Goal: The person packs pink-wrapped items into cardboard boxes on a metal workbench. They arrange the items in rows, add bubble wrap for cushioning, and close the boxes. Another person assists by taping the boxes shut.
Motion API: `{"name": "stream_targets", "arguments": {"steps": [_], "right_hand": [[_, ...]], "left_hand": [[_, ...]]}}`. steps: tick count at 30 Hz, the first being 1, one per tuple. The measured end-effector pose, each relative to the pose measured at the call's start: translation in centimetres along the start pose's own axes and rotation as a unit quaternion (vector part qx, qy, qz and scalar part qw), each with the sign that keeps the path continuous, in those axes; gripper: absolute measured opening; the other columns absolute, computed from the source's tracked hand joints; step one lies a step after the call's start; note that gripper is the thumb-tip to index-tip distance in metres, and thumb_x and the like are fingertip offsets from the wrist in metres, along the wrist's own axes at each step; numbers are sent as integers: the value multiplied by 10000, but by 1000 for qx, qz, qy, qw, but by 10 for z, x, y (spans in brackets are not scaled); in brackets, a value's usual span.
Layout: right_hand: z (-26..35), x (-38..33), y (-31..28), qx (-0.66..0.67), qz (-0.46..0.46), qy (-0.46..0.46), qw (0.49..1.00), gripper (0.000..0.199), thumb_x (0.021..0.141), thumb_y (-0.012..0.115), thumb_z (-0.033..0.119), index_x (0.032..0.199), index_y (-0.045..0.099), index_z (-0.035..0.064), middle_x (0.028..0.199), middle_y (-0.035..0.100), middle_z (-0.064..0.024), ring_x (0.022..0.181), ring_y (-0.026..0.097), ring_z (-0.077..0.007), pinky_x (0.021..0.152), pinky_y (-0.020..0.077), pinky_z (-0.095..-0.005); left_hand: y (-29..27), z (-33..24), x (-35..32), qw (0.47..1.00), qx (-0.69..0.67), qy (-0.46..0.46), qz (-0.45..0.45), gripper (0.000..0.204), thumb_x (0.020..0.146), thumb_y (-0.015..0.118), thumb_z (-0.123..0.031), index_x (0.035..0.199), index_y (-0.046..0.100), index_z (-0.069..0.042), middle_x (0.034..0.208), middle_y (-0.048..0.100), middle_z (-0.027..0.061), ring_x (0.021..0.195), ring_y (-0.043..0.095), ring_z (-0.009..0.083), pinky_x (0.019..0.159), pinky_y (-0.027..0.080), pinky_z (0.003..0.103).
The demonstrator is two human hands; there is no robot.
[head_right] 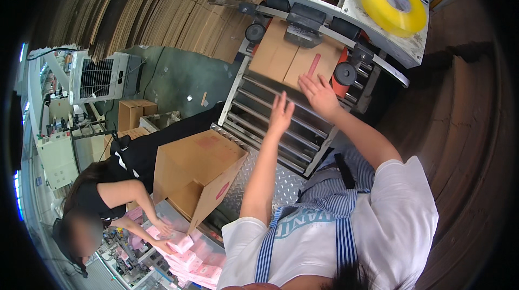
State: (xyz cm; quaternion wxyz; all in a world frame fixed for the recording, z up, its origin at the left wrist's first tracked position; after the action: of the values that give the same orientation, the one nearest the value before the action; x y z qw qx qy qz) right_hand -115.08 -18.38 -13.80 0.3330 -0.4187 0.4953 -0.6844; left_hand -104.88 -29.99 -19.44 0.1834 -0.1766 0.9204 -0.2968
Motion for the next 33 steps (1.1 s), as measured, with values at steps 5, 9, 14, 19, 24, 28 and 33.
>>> {"name": "stream_targets", "arguments": {"steps": [5,9,14,19,24,28,33], "right_hand": [[-23,21,2,-34,-5,72,997,551,788,493,75,1330,405,25,1401,396,-97,1316,358,-239,1070,299,-432],[-72,11,4,-37,-19,187,982,523,810,474,61,1326,403,21,1380,405,-117,1311,357,-264,1063,315,-399],[-30,-33,-25,46,-81,158,983,337,773,523,14,1107,540,-19,1129,566,-197,1050,549,-357,896,461,-402],[59,-144,-135,136,-53,253,956,94,806,601,112,882,565,68,846,599,-109,868,599,-306,701,486,-405],[110,-257,-341,-83,-262,244,930,103,727,689,72,761,595,91,726,549,-43,707,553,-230,594,467,-341],[176,-318,-492,-274,-373,216,860,115,691,709,55,733,613,101,677,516,-27,664,520,-217,554,433,-330],[208,-410,-608,-504,-387,246,732,103,716,718,139,802,664,123,723,535,-2,713,507,-193,643,429,-326]], "left_hand": [[76,76,-102,996,-20,-63,59,663,907,485,-471,1400,330,-55,1359,389,292,1236,408,427,1017,361,422],[128,131,-228,953,-100,-203,201,650,916,470,-474,1371,364,-23,1183,559,273,1097,536,420,955,415,411],[124,236,-393,921,-73,-316,215,615,910,428,-522,1238,525,-11,986,650,211,852,650,311,707,524,389],[95,287,-475,920,-92,-325,198,534,908,444,-486,1161,580,-36,918,655,141,754,638,254,618,515,379],[114,340,-491,930,-29,-250,270,470,888,448,-454,1084,597,-53,959,643,148,801,627,301,640,491,413],[141,353,-468,914,228,62,329,438,873,429,-403,1082,584,-51,993,622,225,832,608,428,739,471,489],[158,319,-402,925,-82,-246,277,379,887,488,-312,1156,547,-53,934,638,127,755,612,282,608,449,405]]}}
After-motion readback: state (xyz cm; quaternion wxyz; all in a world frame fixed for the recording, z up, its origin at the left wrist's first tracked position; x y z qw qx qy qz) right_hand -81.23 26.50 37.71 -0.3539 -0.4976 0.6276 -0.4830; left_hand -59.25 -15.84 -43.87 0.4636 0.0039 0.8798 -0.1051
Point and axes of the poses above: each hand's wrist, its own x-axis towards the middle knuckle, its own y-axis out of the palm, z = x × y, the point moved 7 cm from there along x, towards the middle knuckle
